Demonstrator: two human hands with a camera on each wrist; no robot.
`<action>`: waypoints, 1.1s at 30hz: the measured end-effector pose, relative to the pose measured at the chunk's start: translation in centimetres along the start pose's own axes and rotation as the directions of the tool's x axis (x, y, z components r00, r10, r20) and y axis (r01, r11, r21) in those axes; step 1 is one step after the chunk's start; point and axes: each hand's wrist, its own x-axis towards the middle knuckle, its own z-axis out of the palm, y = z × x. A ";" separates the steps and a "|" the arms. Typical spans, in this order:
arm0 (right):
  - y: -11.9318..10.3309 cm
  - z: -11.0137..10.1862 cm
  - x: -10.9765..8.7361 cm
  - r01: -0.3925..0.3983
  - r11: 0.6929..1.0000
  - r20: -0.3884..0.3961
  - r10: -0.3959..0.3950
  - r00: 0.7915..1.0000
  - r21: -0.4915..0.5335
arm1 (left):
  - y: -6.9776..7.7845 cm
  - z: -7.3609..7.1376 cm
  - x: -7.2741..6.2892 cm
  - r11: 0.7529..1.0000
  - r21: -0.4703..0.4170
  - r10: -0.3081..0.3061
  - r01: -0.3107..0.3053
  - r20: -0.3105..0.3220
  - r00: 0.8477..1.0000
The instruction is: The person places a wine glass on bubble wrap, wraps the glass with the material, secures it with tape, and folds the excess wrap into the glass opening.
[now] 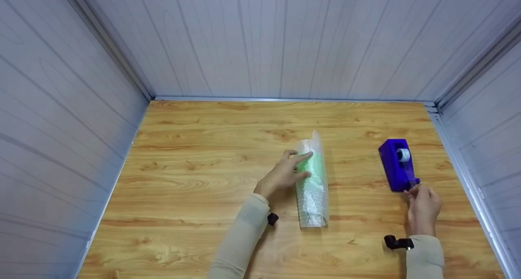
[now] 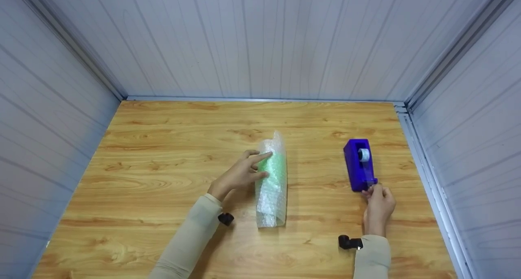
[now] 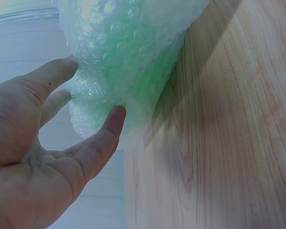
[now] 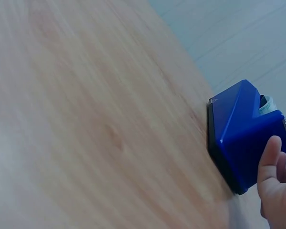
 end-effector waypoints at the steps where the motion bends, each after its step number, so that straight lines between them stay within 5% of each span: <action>1: 0.0 0.0 0.0 -0.024 1.000 0.000 0.024 1.000 -0.005 | 0.0 0.0 0.0 1.000 0.005 0.000 0.000 0.000 1.000; 7: 0.2 -0.2 0.0 -0.158 0.985 0.033 0.156 0.987 0.066 | -0.2 -0.2 -0.2 1.000 0.020 -0.003 0.004 -0.005 1.000; 13: 0.8 0.0 -0.3 -0.164 0.979 0.055 0.159 0.986 0.119 | -0.5 -0.3 -0.7 1.000 0.005 -0.004 0.004 -0.005 1.000; 21: 2.4 0.1 -0.7 -0.041 0.990 0.020 0.045 0.999 -0.136 | -0.7 -0.5 -1.1 1.000 -0.019 -0.008 0.007 -0.016 1.000; 28: 2.5 -0.6 -1.8 -0.054 0.976 0.110 0.079 0.991 -0.211 | -0.8 -0.5 -1.4 1.000 -0.022 -0.017 0.017 -0.014 1.000; 33: 3.0 -0.5 -2.6 0.034 0.951 0.190 0.025 0.982 -0.306 | -0.9 -0.6 -1.4 1.000 -0.024 -0.016 0.015 -0.018 1.000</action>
